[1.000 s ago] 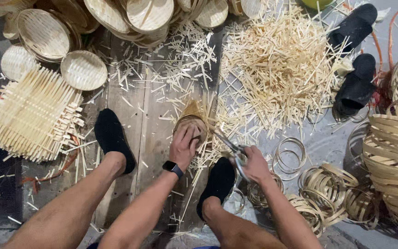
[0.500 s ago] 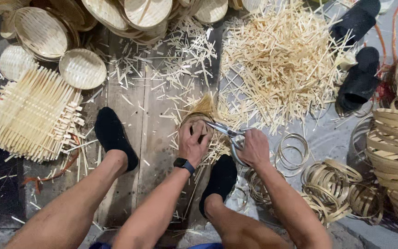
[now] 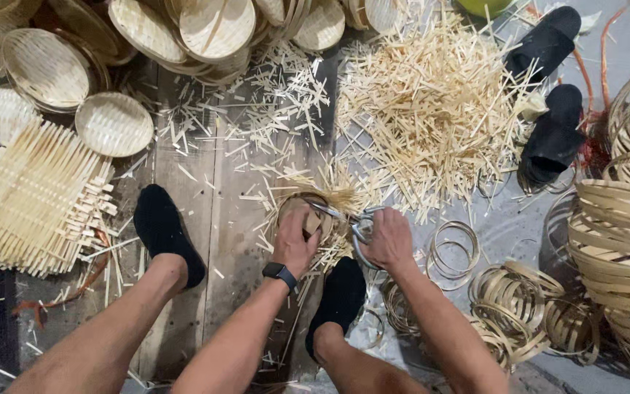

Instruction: The person weaves bamboo strips by hand and using shears to create small round baskets and square mats, trimming excess material and fitting rims to the basket edges.

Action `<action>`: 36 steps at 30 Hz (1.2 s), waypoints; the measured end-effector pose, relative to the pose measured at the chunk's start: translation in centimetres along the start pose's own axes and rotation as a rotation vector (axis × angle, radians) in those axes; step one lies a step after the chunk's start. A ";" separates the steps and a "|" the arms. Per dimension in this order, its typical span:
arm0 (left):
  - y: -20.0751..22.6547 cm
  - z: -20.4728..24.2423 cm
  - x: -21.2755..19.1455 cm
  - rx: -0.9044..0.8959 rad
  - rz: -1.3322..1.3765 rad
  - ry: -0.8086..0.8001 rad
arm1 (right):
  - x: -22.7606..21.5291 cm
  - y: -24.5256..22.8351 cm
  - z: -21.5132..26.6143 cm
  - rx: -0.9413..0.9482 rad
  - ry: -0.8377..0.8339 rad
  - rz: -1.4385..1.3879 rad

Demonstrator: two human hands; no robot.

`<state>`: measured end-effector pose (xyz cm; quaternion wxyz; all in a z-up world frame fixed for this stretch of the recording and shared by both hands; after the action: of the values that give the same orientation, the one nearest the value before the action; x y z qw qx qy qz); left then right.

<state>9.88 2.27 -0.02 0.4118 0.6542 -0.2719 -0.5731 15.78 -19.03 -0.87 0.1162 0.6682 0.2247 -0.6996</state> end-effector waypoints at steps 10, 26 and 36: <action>1.1 -1.2 -0.2 0.131 0.004 -0.222 | 1.0 2.5 0.9 0.033 -0.082 -0.020; 1.8 -0.5 0.6 0.114 -0.205 -0.122 | 1.5 0.3 -1.0 0.035 -0.129 0.098; 0.9 -1.3 0.1 0.130 -0.094 -0.174 | 2.1 1.8 0.6 0.013 -0.138 0.017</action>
<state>11.28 2.01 0.67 0.3161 0.6393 -0.3120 -0.6277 15.92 -20.54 -3.26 0.1330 0.6209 0.2058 -0.7446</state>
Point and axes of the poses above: each hand's wrist, its own z-axis away from the middle knuckle, its own x-axis out of the palm, y = z × x, the point moved 10 cm from there along -z, towards the middle knuckle, and after that the axes turned 1 degree about y, right-handed, at the moved point
